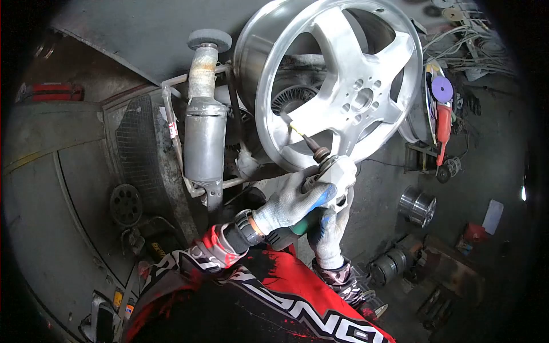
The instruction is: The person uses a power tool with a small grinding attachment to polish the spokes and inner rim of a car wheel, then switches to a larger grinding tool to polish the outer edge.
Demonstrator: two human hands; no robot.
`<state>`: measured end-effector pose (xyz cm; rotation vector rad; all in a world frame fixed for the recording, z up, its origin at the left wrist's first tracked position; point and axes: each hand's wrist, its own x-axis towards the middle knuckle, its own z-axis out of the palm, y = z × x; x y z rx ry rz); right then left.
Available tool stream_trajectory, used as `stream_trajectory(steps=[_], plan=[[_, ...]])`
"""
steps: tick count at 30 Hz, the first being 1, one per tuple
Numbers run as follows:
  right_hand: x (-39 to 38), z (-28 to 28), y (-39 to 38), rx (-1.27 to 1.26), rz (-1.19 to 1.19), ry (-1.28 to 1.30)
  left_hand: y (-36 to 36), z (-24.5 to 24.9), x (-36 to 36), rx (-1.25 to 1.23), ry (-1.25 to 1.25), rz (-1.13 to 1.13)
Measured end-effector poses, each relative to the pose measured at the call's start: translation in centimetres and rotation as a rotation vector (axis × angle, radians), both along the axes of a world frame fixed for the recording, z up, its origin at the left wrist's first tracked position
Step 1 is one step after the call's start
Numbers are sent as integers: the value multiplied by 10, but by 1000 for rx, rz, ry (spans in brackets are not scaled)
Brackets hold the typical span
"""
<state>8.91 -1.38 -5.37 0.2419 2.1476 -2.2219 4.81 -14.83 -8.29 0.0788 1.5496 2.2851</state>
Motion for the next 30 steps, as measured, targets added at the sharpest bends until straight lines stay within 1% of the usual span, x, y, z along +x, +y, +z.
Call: stream_trajectory(steps=[2,3,5,6,7,9,10,12,14,16,20,21,23,24,25,27,30], plan=[[-4,2,3,-47,22,-31,-1,7,-5,1,-8,7],[-7,4,-1,-86,-83,-40,4,3,-9,3,-5,8],[-17,5,3,-75,-108,-7,17,-8,-23,60,37,-41],[-19,5,5,-62,-144,-26,18,-4,-32,75,74,-19],[-20,5,5,-61,-135,-28,20,-2,-40,214,5,-88],[-20,4,5,-74,-130,-13,16,-4,-35,64,105,-55],[-16,-5,6,-75,-150,-17,14,-5,-30,62,104,-50],[-7,-4,-3,-58,-156,-12,7,-7,-16,2,317,73],[2,-6,-7,-41,-153,-23,-3,-7,-4,-32,269,70],[12,-11,-6,-10,-39,25,-5,-8,4,-63,223,63],[23,-9,-12,-70,3,-22,-5,-16,15,166,-55,49],[27,-11,-11,-70,1,-22,-6,-16,20,166,-55,47],[37,-15,-14,-148,-16,-13,-8,-18,27,-128,122,161],[39,-8,-21,-159,-152,-119,-13,-6,20,-10,80,74],[42,-8,-21,-159,-152,-120,-13,-8,21,-43,152,90],[48,-11,-18,-175,-139,-122,-10,1,28,-26,95,149],[46,-13,-14,-193,-134,-119,-12,5,23,-77,112,102]])
